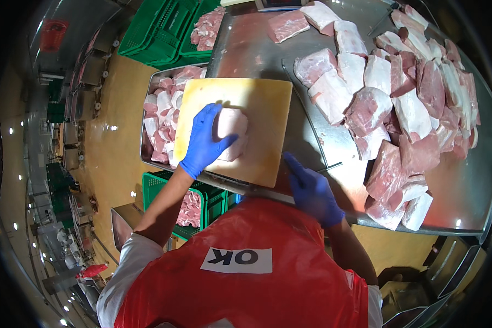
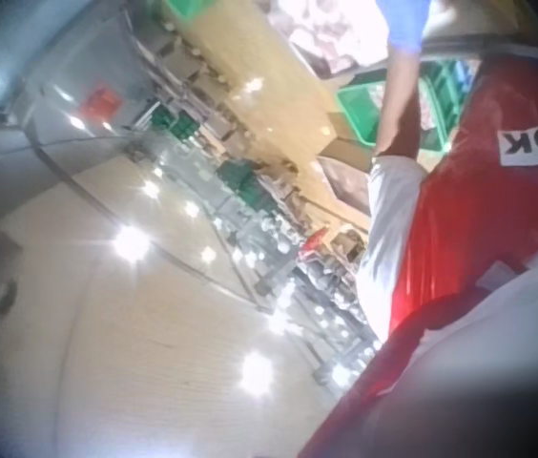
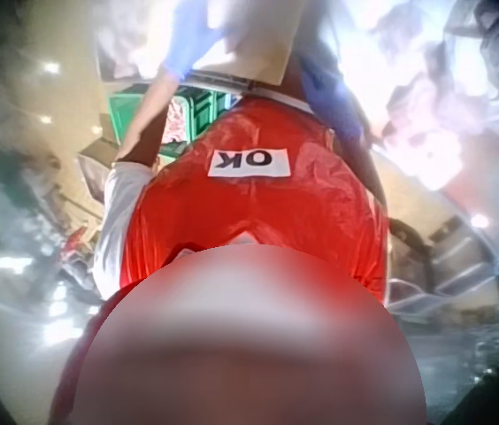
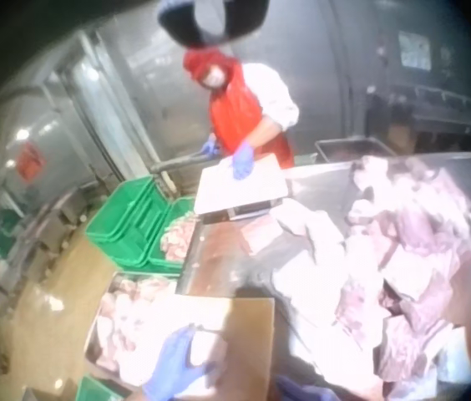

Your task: The person cuts large pieces of raw meat on a yellow cutting board using a knife, then places the cut pieces into a green basket. The person repeats this process with multiple pieces of meat.

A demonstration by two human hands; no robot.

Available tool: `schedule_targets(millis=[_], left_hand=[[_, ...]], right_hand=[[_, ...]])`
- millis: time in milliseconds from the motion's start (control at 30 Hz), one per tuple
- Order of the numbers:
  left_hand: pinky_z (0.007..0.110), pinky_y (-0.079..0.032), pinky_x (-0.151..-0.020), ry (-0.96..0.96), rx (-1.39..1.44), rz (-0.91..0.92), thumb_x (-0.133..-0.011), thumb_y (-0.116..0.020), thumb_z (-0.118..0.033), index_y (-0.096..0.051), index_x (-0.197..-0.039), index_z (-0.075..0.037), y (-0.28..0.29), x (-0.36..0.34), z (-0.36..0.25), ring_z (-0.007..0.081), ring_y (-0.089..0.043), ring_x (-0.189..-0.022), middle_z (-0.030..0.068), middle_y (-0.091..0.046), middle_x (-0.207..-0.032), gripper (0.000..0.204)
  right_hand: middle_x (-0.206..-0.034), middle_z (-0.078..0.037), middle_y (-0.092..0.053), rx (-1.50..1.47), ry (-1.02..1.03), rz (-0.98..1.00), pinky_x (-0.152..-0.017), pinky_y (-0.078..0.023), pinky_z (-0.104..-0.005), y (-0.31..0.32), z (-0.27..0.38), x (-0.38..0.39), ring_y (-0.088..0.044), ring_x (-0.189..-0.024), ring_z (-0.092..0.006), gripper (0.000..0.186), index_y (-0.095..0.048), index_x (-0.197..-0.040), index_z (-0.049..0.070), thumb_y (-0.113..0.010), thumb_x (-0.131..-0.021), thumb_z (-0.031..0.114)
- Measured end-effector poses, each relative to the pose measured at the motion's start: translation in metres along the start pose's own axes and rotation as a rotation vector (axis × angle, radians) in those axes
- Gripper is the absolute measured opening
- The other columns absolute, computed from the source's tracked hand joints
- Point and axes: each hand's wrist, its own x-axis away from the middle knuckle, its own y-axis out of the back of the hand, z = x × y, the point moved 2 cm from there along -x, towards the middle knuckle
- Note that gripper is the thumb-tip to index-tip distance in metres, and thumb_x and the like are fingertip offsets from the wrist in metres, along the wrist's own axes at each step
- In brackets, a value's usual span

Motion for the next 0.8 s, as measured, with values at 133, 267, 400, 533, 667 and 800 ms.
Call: schedule_targets(millis=[133,267,400,533,667,800], left_hand=[[0.046,-0.049,-0.108,-0.006,0.141,-0.074,-0.091,-0.079,-0.011,-0.070,-0.125,-0.003,-0.019,-0.002,-0.006,0.0392,-0.060,-0.122,0.0192,-0.067,-0.128,0.036],[0.047,-0.050,-0.104,-0.010,0.106,-0.098,-0.092,-0.075,-0.007,-0.072,-0.122,-0.002,-0.027,-0.002,-0.014,0.0398,-0.062,-0.117,0.0195,-0.069,-0.123,0.030],[0.050,-0.050,-0.106,0.011,0.104,-0.085,-0.094,-0.074,-0.011,-0.071,-0.122,0.002,-0.029,-0.001,-0.013,0.0420,-0.063,-0.119,0.0216,-0.069,-0.126,0.031],[0.050,-0.050,-0.107,0.008,0.088,-0.061,-0.093,-0.074,-0.009,-0.072,-0.123,0.001,-0.029,-0.001,-0.011,0.0420,-0.062,-0.119,0.0216,-0.069,-0.127,0.031],[0.051,-0.049,-0.107,0.014,0.101,-0.036,-0.094,-0.071,-0.010,-0.072,-0.122,0.000,-0.025,-0.006,-0.015,0.0431,-0.062,-0.118,0.0222,-0.069,-0.125,0.030],[0.052,-0.049,-0.107,0.016,0.130,-0.009,-0.095,-0.070,-0.010,-0.072,-0.123,0.000,-0.024,-0.008,-0.014,0.0434,-0.062,-0.119,0.0224,-0.069,-0.125,0.030]], right_hand=[[-0.095,-0.023,-0.070,0.141,-0.088,0.074,-0.075,-0.059,-0.0531,-0.003,0.024,-0.016,-0.071,-0.082,-0.0450,0.056,-0.054,-0.155,0.018,-0.063,-0.101,0.013],[-0.088,-0.021,-0.067,0.322,-0.057,0.146,-0.069,-0.058,-0.0554,0.006,0.030,-0.030,-0.069,-0.073,-0.0440,0.055,-0.052,-0.157,0.022,-0.061,-0.102,0.019],[-0.090,-0.021,-0.069,0.418,-0.040,0.236,-0.069,-0.059,-0.0541,0.024,0.036,-0.045,-0.071,-0.074,-0.0424,0.055,-0.052,-0.156,0.021,-0.061,-0.103,0.020],[-0.089,-0.020,-0.068,0.419,0.006,0.255,-0.067,-0.058,-0.0535,0.032,0.039,-0.057,-0.070,-0.072,-0.0416,0.057,-0.051,-0.157,0.022,-0.062,-0.102,0.020],[-0.083,-0.019,-0.066,0.392,0.070,0.224,-0.064,-0.056,-0.0530,0.023,0.034,-0.070,-0.067,-0.068,-0.0409,0.057,-0.051,-0.158,0.021,-0.063,-0.102,0.021],[-0.093,-0.021,-0.071,0.389,0.064,0.317,-0.072,-0.059,-0.0534,0.003,0.037,-0.110,-0.073,-0.082,-0.0400,0.055,-0.050,-0.153,0.011,-0.059,-0.099,0.014]])
